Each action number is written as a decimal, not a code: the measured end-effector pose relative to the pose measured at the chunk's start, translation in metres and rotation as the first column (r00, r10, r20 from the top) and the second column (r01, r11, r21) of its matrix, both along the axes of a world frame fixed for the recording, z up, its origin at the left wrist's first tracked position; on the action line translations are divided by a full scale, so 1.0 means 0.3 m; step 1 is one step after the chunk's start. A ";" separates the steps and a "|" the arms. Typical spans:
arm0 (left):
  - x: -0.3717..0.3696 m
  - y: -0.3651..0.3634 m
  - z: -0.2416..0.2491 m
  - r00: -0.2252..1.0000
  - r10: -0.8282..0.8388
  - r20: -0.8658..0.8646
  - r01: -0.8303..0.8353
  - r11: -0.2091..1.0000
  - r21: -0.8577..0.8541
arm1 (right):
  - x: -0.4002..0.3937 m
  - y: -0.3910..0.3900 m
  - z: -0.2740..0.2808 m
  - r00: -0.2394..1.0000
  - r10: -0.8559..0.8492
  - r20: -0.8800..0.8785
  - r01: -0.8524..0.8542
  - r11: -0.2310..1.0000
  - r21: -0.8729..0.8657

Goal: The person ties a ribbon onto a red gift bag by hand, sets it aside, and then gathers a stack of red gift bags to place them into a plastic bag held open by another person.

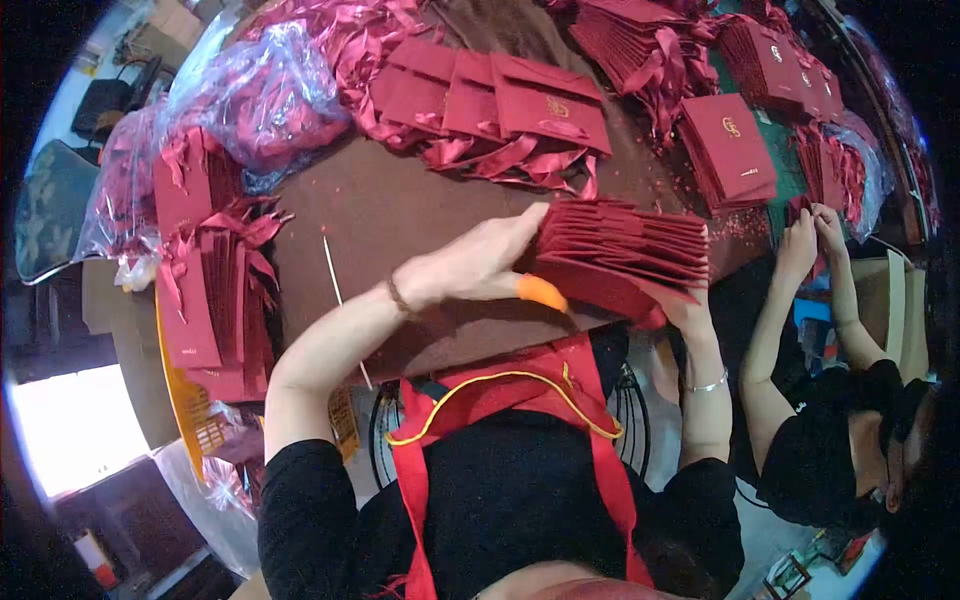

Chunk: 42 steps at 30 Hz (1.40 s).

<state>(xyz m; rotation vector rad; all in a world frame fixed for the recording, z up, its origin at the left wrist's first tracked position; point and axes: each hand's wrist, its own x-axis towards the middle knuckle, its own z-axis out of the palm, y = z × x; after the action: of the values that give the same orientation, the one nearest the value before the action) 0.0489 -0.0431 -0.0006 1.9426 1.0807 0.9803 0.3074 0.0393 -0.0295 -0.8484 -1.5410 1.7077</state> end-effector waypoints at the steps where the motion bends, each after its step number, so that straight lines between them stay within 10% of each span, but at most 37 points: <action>1: -0.035 0.035 0.011 0.990 -0.018 -0.137 0.037 0.989 0.140 | 0.012 -0.005 0.013 0.996 -0.020 -0.089 0.002 0.980 -0.201; 4: -0.071 0.142 0.090 0.834 0.548 -0.062 -0.534 0.830 0.162 | 0.038 -0.001 -0.027 0.998 -0.036 0.055 0.032 0.996 0.084; 7: -0.171 0.276 0.063 0.476 0.834 -0.280 -0.737 0.552 0.391 | 0.053 0.004 -0.057 0.982 -0.076 0.172 0.019 0.949 0.314; 8: -0.169 0.293 0.066 0.292 0.855 -0.429 -0.763 0.478 0.434 | 0.057 0.006 -0.065 0.978 -0.088 0.189 0.015 0.935 0.355; 14: -0.151 0.348 0.009 0.171 0.746 -0.643 -0.808 0.480 0.342 | 0.076 -0.004 -0.107 1.000 0.009 0.024 -0.015 0.967 0.256; 18: -0.165 0.364 0.030 0.264 0.750 -0.606 -0.836 0.492 0.244 | 0.049 -0.013 -0.027 0.718 -0.031 -0.695 -0.369 0.830 -0.419; 21: -0.242 0.383 -0.009 0.546 0.798 -0.254 -0.812 0.579 0.074 | 0.052 -0.003 -0.040 0.983 0.126 -0.137 -0.119 0.991 0.060; 23: -0.220 0.368 0.031 0.614 0.790 -0.002 -0.787 0.612 -0.074 | 0.029 -0.021 0.004 0.994 0.070 -0.085 -0.033 0.928 0.371; 27: -0.226 0.318 0.051 0.582 0.678 0.449 -0.516 0.735 -0.440 | 0.025 -0.017 -0.002 0.934 0.031 -0.356 -0.051 0.998 -0.048; 29: -0.221 0.291 0.053 0.506 0.640 0.579 -0.397 0.768 -0.502 | 0.021 -0.008 0.004 1.000 -0.025 0.013 0.020 0.951 0.307; 32: -0.162 0.243 0.054 0.293 0.424 0.857 -0.390 0.871 -0.298 | -0.007 -0.029 0.069 0.998 0.003 0.063 -0.008 0.997 0.079; 38: -0.019 0.108 -0.021 0.196 0.608 0.769 -0.134 0.794 -0.593 | -0.089 0.017 0.064 0.988 0.044 -0.146 -0.018 0.984 0.176; 40: -0.028 0.088 -0.064 0.187 0.417 0.890 -0.011 0.906 -0.422 | -0.097 0.060 0.053 0.992 0.069 -0.109 -0.042 0.972 0.231; 42: -0.024 0.072 -0.077 0.403 0.382 0.832 -0.069 0.919 -0.389 | -0.114 0.044 0.068 0.988 0.095 -0.124 -0.068 0.976 0.208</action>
<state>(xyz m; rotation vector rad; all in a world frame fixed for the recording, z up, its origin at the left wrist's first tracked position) 0.0418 -0.0216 -0.0238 0.7264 0.7469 1.6309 0.2732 0.0524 -0.0091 -0.5622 -1.6448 1.5954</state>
